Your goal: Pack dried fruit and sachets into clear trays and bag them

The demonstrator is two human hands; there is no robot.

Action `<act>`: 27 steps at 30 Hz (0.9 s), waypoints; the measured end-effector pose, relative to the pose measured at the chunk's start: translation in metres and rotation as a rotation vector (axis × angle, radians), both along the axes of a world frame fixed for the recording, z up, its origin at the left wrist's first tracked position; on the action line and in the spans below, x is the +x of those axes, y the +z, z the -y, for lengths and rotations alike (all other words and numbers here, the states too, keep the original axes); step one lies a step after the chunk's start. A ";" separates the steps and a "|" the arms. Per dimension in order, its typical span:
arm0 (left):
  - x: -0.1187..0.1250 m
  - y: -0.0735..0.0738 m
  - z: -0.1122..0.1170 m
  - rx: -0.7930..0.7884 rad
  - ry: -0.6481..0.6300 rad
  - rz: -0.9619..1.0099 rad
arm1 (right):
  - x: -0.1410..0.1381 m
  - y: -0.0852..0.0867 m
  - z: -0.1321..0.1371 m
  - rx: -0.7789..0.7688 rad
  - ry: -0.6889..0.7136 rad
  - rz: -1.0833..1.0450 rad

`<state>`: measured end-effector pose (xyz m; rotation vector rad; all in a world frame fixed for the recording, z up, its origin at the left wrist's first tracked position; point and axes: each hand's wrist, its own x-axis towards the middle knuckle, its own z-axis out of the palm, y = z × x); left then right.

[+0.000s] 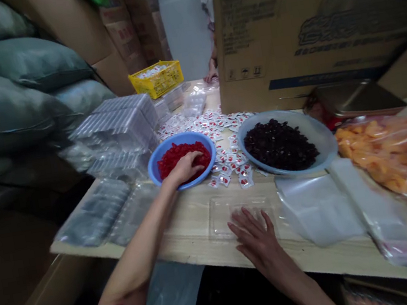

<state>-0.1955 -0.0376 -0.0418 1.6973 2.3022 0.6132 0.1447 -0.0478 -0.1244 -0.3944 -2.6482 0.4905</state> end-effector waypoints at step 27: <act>0.016 0.004 0.021 0.405 0.235 0.170 | -0.038 0.055 -0.279 -0.088 -0.587 0.350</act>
